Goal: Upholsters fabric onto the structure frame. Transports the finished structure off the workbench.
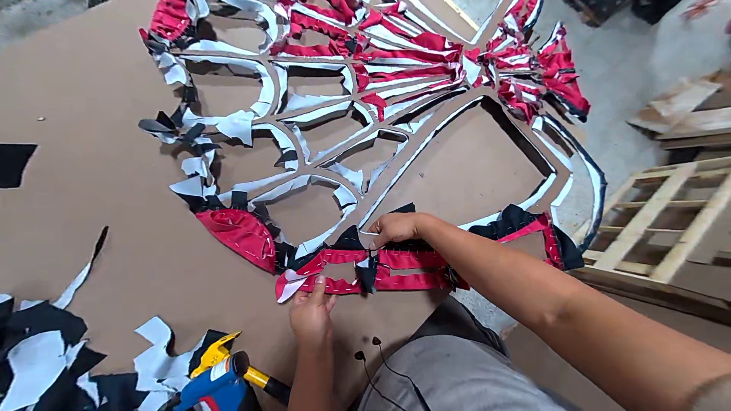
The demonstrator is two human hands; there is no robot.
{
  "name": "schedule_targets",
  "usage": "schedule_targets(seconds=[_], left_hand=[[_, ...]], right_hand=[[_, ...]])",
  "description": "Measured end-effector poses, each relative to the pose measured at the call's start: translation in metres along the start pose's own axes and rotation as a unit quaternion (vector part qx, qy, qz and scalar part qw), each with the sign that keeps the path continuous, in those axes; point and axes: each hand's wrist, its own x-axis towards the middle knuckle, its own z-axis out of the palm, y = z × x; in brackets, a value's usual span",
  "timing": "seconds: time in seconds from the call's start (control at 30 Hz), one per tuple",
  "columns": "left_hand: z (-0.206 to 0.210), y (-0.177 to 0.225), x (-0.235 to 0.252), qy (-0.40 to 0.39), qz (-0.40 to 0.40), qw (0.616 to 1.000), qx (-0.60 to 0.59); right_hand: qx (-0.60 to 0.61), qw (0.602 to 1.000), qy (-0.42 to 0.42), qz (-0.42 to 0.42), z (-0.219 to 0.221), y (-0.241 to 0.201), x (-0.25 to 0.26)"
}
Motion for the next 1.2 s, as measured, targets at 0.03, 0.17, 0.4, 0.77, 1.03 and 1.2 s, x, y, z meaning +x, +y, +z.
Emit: schedule_targets(seconds=[0.03, 0.17, 0.4, 0.77, 1.03, 1.2], left_hand=[[0.0, -0.001, -0.001, 0.006, 0.001, 1.0, 0.002], [0.009, 0.0, -0.002, 0.012, -0.004, 1.0, 0.02], [0.013, 0.011, 0.003, -0.002, -0.039, 0.997, 0.072], [-0.011, 0.008, 0.02, -0.096, -0.025, 0.984, 0.147], [-0.018, 0.009, 0.025, -0.127, -0.019, 0.979, 0.156], [-0.016, 0.019, 0.027, -0.124, -0.052, 0.966, 0.22]], right_hand=[[0.006, 1.0, 0.001, 0.002, 0.001, 0.0, 0.002], [0.022, 1.0, 0.008, -0.003, 0.003, 0.004, 0.002], [0.014, 1.0, 0.02, -0.006, 0.007, 0.005, 0.003], [-0.342, 0.86, 0.376, -0.031, 0.134, -0.031, -0.008], [-0.417, 0.822, 0.366, -0.128, 0.135, -0.016, 0.023], [-0.42, 0.827, 0.358, -0.105, 0.135, -0.018, 0.025]])
